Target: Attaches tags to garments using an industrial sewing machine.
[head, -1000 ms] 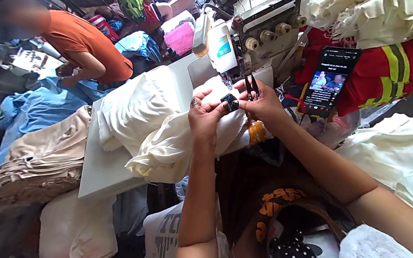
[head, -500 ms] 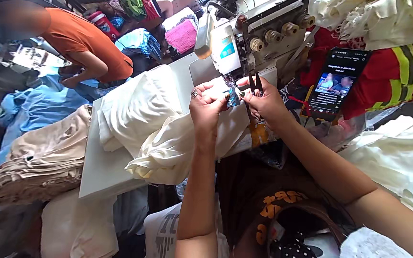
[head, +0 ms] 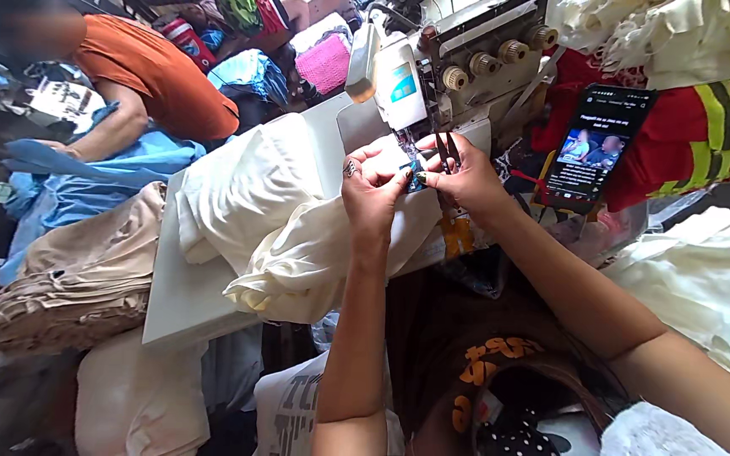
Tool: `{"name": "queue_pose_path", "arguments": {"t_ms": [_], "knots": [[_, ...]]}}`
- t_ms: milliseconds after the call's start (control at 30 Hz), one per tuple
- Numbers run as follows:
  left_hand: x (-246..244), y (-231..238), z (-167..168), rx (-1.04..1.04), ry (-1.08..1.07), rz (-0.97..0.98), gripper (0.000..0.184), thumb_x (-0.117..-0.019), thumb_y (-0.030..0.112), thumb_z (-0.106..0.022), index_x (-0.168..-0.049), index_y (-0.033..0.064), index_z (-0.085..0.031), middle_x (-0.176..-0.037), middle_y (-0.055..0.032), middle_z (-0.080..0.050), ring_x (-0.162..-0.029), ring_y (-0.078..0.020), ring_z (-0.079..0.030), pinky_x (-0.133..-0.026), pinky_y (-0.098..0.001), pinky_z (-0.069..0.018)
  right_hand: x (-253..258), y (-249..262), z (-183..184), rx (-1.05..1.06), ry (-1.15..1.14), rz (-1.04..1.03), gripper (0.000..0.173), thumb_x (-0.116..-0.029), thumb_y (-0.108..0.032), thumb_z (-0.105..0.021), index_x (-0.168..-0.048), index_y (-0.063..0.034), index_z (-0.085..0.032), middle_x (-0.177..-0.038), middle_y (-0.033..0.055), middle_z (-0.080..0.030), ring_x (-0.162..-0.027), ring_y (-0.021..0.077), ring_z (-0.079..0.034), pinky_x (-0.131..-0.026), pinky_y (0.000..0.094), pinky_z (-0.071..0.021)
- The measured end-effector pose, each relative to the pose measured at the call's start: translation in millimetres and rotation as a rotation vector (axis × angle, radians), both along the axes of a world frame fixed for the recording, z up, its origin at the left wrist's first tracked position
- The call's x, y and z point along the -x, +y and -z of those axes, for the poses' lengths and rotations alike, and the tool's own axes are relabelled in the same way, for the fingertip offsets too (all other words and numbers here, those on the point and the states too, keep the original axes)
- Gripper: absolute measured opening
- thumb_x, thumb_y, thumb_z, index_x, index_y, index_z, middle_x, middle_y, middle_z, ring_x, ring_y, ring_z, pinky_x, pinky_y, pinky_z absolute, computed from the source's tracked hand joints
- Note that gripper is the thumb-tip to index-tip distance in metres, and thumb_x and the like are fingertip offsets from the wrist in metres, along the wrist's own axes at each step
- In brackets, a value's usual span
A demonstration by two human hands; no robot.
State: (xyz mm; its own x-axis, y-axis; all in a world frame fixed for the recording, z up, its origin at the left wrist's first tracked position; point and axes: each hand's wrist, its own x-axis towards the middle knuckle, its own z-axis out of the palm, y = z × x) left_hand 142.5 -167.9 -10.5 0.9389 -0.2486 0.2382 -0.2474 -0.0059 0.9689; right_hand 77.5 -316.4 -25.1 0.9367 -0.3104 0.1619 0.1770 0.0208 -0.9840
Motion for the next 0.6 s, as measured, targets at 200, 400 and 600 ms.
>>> {"name": "queue_pose_path", "arguments": {"t_ms": [200,400,600], "knots": [[3.9,0.0,2.1,0.043,0.015,0.019,0.059,-0.0774,-0.01,-0.081,-0.128,0.0016,-0.052,-0.085,-0.0081,-0.073,-0.077,-0.0168,-0.074,-0.072,-0.0342,-0.0641,0.5,-0.1,-1.1,-0.018,0.009,-0.012,0.047,-0.0866,0.005,-0.071,-0.131,-0.0071,-0.059,-0.088,0.0014,-0.062,-0.064,0.0054,-0.055,-0.053,0.0184,-0.0461],[14.0,6.4,-5.9,0.123,0.213,0.082,0.049,-0.093,-0.008,-0.066,-0.137,0.0025,-0.046,-0.09,-0.0119,-0.074,-0.072,-0.0196,-0.074,-0.068,-0.0348,-0.0646,-0.1,-3.6,-0.9,-0.113,0.06,-0.033,0.05,-0.0869,0.007,-0.069,-0.133,-0.0076,-0.059,-0.081,0.001,-0.061,-0.053,0.0052,-0.049,-0.044,0.0181,-0.0389],[15.1,8.5,0.6,0.059,0.165,0.062,0.064,-0.0787,-0.015,-0.077,-0.134,0.0019,-0.048,-0.084,-0.008,-0.073,-0.072,-0.0195,-0.075,-0.069,-0.0365,-0.0656,0.6,-1.5,2.1,-0.103,0.047,-0.058,0.048,-0.0858,0.007,-0.07,-0.131,-0.007,-0.059,-0.079,0.0,-0.06,-0.052,0.0041,-0.046,-0.044,0.0175,-0.0375]]}}
